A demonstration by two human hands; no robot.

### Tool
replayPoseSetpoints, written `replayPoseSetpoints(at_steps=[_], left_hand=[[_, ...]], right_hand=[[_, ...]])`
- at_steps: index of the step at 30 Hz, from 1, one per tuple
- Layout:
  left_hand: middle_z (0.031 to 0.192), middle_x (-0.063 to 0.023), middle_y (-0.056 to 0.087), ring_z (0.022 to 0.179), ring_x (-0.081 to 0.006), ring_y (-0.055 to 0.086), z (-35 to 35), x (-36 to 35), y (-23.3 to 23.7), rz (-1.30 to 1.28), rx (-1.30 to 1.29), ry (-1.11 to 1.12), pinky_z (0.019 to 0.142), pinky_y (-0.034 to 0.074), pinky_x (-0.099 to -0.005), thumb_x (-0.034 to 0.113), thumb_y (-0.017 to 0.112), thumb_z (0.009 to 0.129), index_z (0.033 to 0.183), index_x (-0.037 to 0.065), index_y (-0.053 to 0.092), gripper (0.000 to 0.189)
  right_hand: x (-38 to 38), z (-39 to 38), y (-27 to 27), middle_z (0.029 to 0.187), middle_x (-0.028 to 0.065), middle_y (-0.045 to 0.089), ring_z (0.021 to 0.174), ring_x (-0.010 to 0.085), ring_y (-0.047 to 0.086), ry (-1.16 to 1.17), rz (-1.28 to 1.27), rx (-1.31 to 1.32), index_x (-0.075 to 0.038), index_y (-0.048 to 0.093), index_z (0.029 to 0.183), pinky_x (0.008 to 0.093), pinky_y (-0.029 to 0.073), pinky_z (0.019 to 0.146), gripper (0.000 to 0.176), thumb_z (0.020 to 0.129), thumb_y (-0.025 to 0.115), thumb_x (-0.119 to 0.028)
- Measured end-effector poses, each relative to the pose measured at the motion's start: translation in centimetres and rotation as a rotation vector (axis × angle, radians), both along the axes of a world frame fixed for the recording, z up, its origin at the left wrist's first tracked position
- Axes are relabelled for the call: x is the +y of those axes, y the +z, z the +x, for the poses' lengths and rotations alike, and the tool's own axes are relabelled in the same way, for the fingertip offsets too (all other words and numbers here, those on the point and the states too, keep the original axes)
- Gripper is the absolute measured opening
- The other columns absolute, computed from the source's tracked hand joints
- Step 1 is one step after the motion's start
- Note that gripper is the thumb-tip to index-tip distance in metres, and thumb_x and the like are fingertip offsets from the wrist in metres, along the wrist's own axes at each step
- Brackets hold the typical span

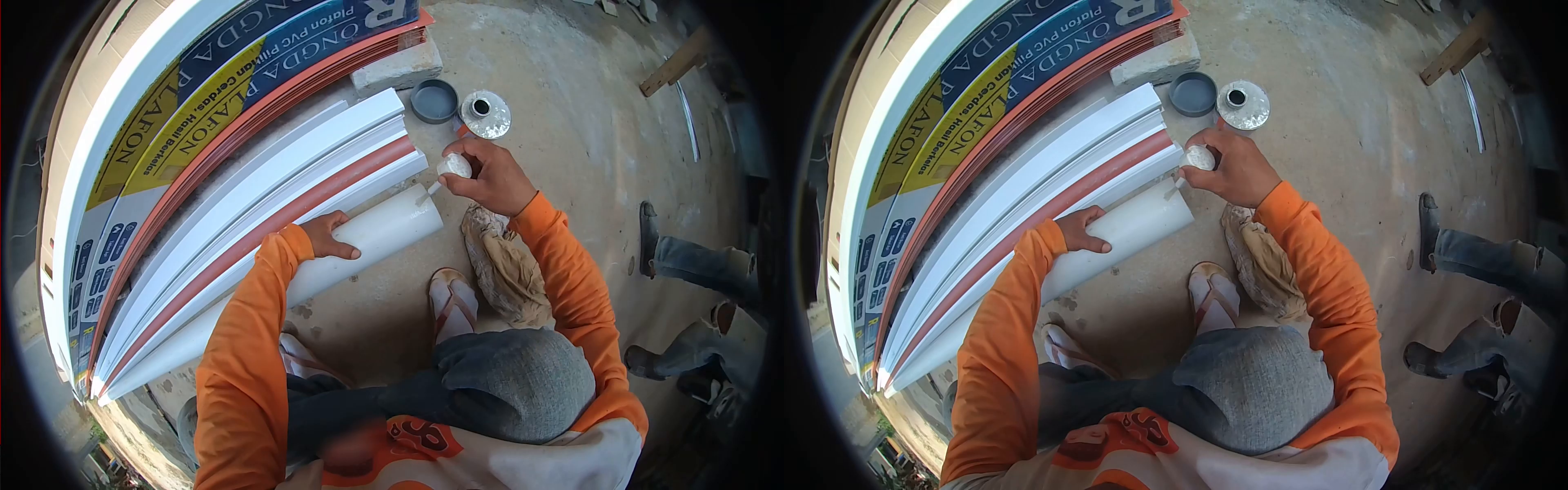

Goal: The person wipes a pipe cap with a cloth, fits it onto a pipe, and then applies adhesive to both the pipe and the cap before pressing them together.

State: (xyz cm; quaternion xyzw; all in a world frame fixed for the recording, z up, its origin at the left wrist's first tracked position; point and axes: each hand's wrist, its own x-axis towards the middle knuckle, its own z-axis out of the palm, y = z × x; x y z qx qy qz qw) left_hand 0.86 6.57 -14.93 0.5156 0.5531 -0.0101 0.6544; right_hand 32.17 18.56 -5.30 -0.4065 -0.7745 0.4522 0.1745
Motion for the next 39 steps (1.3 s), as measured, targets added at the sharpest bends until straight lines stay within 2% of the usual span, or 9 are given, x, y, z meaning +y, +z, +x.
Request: replayPoseSetpoints(at_steps=[4,7,11,16,20,23,29,32,39], left_hand=[[0.113,-0.0132,0.059,0.11,-0.0241,0.053,0.3,-0.3,0.7,0.037,0.005,0.0,0.097,0.039,-0.0327,0.042,0.081,0.066,0.123,0.004,0.048,0.076],[0.113,-0.0129,0.059,0.11,-0.0243,0.054,0.6,-0.3,1.2,0.033,0.017,0.0,0.097,0.039,-0.0327,0.043,0.081,0.066,0.122,0.004,0.048,0.076],[0.112,-0.0123,0.06,0.108,-0.024,0.054,0.6,-0.2,1.2,0.017,0.017,-0.003,0.095,0.04,-0.0329,0.043,0.081,0.066,0.123,0.004,0.048,0.077],[0.111,-0.0121,0.06,0.107,-0.0237,0.054,0.7,0.0,1.5,-0.02,0.066,-0.022,0.093,0.041,-0.0331,0.043,0.081,0.065,0.124,0.004,0.048,0.078],[0.115,-0.0147,0.058,0.11,-0.0264,0.054,0.2,-0.1,0.9,0.012,0.022,-0.019,0.095,0.041,-0.0339,0.049,0.081,0.063,0.128,0.002,0.046,0.086],[0.116,-0.0147,0.057,0.11,-0.0261,0.053,-0.1,-0.6,-0.3,0.013,-0.021,0.006,0.096,0.041,-0.0335,0.049,0.081,0.064,0.127,0.002,0.046,0.086],[0.112,-0.0112,0.059,0.107,-0.0213,0.054,0.0,-0.3,1.1,-0.038,-0.087,0.043,0.095,0.04,-0.0309,0.042,0.082,0.066,0.123,0.002,0.049,0.077],[0.111,-0.0108,0.06,0.106,-0.0196,0.055,-0.2,0.0,1.3,-0.052,-0.106,0.027,0.094,0.041,-0.03,0.04,0.082,0.067,0.123,0.001,0.049,0.076],[0.11,-0.0103,0.06,0.105,-0.0184,0.055,-0.3,-0.1,1.9,-0.034,-0.086,0.038,0.093,0.041,-0.0293,0.04,0.082,0.066,0.123,0.001,0.048,0.077]], right_hand=[[3.7,1.8,-0.9,0.086,0.0176,0.061,0.078,0.0311,0.061,-0.488,0.395,-0.138,-0.005,0.064,0.103,0.0392,0.05,0.071,0.041,0.075,0.073,-0.032],[6.6,3.6,0.3,0.086,0.0185,0.061,0.081,0.0317,0.06,-0.557,0.529,-0.224,-0.006,0.064,0.104,0.0397,0.05,0.074,0.041,0.075,0.073,-0.034],[9.0,3.2,-1.0,0.09,0.0169,0.06,0.085,0.0328,0.059,-0.418,0.598,-0.252,-0.008,0.064,0.106,0.0403,0.049,0.078,0.041,0.075,0.073,-0.033],[10.3,1.4,-5.6,0.107,0.0153,0.053,0.1,0.033,0.059,-0.266,0.382,-0.517,-0.017,0.062,0.117,0.0405,0.05,0.086,0.043,0.077,0.069,-0.029],[11.3,0.6,-5.9,0.109,0.0157,0.053,0.098,0.0334,0.06,-0.233,0.386,-0.767,-0.02,0.06,0.122,0.0386,0.05,0.085,0.045,0.078,0.069,-0.03],[12.4,-0.2,-4.8,0.119,0.0138,0.052,0.111,0.0299,0.056,-0.363,0.221,-0.867,-0.023,0.061,0.121,0.0432,0.048,0.09,0.048,0.077,0.069,-0.038],[12.2,-4.8,-3.8,0.134,0.0122,0.047,0.132,0.029,0.037,-0.238,0.271,-0.995,-0.015,0.047,0.136,0.0602,0.025,0.105,0.078,0.072,0.072,-0.052],[12.9,-8.4,-5.3,0.144,0.0103,0.04,0.139,0.03,0.027,0.014,0.349,-1.331,0.0,0.033,0.141,0.0701,0.009,0.106,0.112,0.06,0.074,-0.066],[14.0,-9.4,-9.4,0.137,0.0104,0.047,0.133,0.0282,0.035,0.01,0.322,-1.325,-0.001,0.036,0.138,0.0716,0.009,0.105,0.104,0.058,0.08,-0.052]])
